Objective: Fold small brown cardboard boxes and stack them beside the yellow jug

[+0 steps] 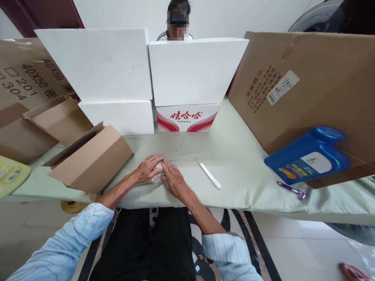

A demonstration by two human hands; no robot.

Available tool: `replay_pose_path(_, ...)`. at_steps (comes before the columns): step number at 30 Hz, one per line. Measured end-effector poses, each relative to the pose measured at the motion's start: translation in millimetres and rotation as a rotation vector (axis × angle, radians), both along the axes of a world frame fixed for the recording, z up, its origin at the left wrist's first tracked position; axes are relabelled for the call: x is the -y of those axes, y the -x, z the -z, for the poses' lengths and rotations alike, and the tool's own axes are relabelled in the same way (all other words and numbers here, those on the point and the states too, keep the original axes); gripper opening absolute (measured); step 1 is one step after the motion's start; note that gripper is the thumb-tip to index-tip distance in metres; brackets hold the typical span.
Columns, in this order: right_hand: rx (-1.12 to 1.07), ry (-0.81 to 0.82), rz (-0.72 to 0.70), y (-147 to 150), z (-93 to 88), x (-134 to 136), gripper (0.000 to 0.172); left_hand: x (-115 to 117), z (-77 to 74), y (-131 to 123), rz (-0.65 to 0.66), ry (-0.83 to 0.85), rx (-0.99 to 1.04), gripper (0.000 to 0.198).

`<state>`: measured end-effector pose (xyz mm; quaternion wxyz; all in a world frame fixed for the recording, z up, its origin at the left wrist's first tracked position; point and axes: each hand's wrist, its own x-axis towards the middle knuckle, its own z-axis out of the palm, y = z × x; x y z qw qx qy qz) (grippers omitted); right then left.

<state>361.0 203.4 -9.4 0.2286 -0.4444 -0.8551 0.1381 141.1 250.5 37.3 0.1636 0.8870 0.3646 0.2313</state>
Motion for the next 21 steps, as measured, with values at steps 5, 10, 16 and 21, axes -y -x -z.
replay_pose_path(5,0.007,-0.007,-0.027,-3.0,0.0,-7.8,0.059,1.0,3.2,-2.8,0.013,0.001,0.019,0.036)
replay_pose_path(10,-0.036,-0.008,-0.049,-7.5,-5.5,-13.3,0.058,10.0,8.5,-8.3,-0.133,-0.002,0.083,0.029)
replay_pose_path(16,-0.177,-0.063,0.259,-8.9,10.1,8.1,0.074,19.7,17.8,-14.6,-0.274,-0.018,0.127,0.027)
replay_pose_path(21,-0.161,-0.051,0.266,17.4,18.0,25.4,0.066,31.1,23.0,-21.5,-0.372,-0.032,0.164,0.028)
